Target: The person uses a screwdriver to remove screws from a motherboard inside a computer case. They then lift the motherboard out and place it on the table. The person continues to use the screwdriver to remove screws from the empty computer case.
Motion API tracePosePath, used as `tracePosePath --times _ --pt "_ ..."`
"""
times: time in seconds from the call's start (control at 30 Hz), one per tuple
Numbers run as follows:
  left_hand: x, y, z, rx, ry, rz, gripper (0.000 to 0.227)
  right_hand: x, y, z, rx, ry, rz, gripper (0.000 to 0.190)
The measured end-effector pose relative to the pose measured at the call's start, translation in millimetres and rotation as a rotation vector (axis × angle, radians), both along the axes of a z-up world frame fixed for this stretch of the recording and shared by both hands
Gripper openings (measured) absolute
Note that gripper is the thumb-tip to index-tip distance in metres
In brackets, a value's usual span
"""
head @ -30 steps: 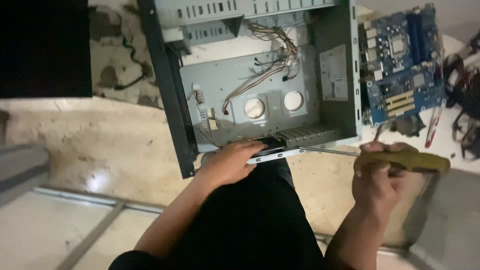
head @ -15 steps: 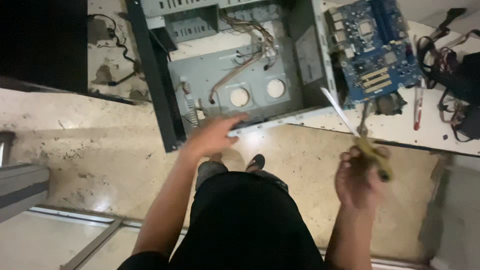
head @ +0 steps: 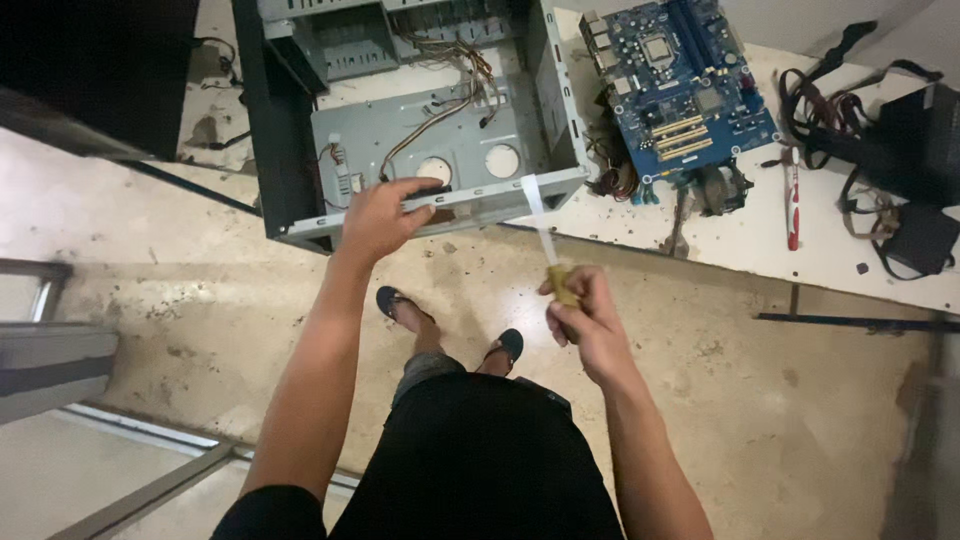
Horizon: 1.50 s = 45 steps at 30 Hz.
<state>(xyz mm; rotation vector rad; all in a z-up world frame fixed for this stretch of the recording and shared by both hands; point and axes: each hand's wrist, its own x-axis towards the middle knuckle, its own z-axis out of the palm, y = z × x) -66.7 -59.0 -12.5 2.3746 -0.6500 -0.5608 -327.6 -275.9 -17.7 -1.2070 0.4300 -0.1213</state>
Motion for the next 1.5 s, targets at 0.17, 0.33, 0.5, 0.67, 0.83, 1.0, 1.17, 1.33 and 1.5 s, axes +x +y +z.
tracePosePath --times 0.17,0.33,0.5,0.67,0.83,1.0,1.17,1.33,1.5 --pt "-2.3 -2.9 -13.2 0.029 -0.128 0.0 0.036 11.5 27.4 -14.9 -0.095 -0.001 0.026 0.027" --pt "-11.9 -4.6 -28.4 -0.103 -0.375 -0.012 0.031 15.8 48.2 -46.4 -0.09 0.064 0.034 0.029" --pt "-16.8 -3.2 -26.9 -0.12 -0.384 -0.01 0.028 21.5 64.8 -66.8 -0.043 0.114 -0.013 0.028" --pt "-18.8 -3.9 -22.1 -0.089 -0.389 -0.039 0.03 26.5 79.4 -60.7 0.012 0.118 -0.025 0.029" --pt "-12.6 -0.6 -30.8 -0.077 -0.43 -0.079 0.033 26.3 87.2 -51.7 0.113 0.162 -0.04 0.026" --pt "-13.9 -0.7 -32.3 -0.07 -0.423 -0.07 0.036 26.2 92.4 -45.1 0.138 0.18 -0.029 0.025" --pt "-10.3 -0.4 -34.8 -0.082 -0.45 -0.096 0.037 25.7 93.5 -35.9 0.154 0.187 -0.039 0.026" --pt "-12.1 1.2 -35.1 -0.065 -0.439 -0.094 0.038 26.8 96.1 -43.9 0.182 0.177 -0.056 0.025" --pt "-11.2 0.1 -36.9 -0.012 -0.416 -0.078 0.037 26.7 96.0 -53.0 0.188 0.164 -0.04 0.025"
